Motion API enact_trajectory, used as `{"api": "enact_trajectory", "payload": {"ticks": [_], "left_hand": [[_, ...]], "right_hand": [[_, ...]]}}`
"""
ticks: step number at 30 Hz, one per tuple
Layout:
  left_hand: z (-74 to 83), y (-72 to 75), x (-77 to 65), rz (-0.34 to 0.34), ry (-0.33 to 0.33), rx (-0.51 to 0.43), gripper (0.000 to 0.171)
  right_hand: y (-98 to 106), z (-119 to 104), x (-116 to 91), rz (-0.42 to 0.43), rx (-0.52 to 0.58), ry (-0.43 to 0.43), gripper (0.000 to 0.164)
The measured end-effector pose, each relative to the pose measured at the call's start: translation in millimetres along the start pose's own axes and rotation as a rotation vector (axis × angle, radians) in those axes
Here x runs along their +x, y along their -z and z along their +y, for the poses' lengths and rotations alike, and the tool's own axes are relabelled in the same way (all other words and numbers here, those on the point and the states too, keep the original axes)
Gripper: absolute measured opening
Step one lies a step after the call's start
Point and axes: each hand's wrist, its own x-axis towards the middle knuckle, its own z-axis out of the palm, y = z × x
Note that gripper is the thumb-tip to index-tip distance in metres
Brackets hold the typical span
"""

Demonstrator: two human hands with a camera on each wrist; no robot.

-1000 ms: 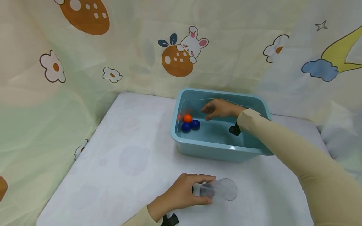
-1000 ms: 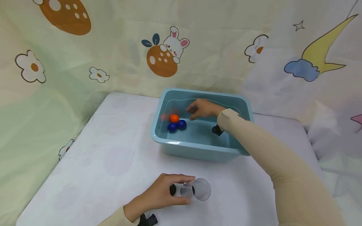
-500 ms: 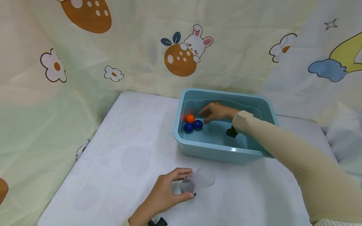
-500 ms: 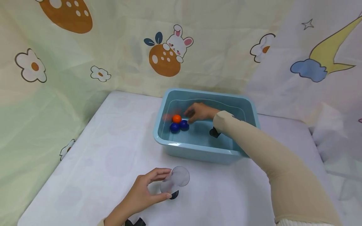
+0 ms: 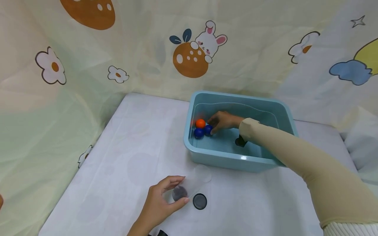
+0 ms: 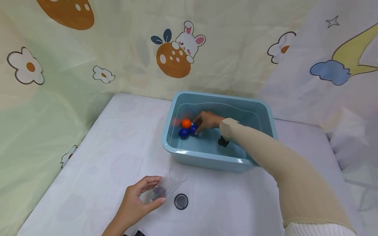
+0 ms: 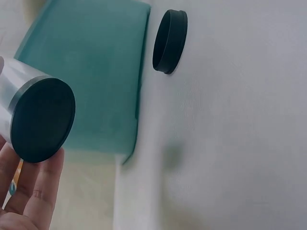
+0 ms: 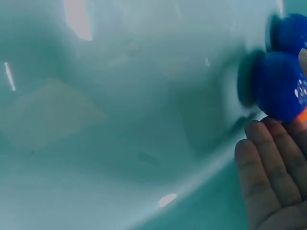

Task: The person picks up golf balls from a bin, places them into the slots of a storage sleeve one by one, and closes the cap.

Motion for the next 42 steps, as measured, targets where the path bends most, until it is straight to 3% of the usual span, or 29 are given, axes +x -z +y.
{"api": "enact_trajectory", "payload": {"ticks": [5, 14, 27, 33, 42], "left_hand": [[-3.3, -2.2, -3.2, 0.055, -0.04, 0.007, 0.047], [-5.4, -8.9, -9.0, 0.059, -0.079, 0.016, 0.053], [-2.6, -8.0, -10.3, 0.099, -0.164, 0.059, 0.053], [3.3, -8.3, -9.8, 0.114, -0.162, 0.053, 0.054], [20.0, -10.8, -11.1, 0.124, -0.068, 0.015, 0.051]], "right_hand": [[-8.3, -4.0, 0.5, 0.04, -0.035, -0.028, 0.056], [-12.7, -3.2, 0.7, 0.09, -0.03, -0.004, 0.047], [3.0, -9.2, -12.4, 0.098, -0.067, -0.005, 0.042], [16.6, -23.8, -39.2, 0.161, -0.028, -0.004, 0.048], [27.0, -47.9, -98.4, 0.247, 0.065, 0.065, 0.041]]}}
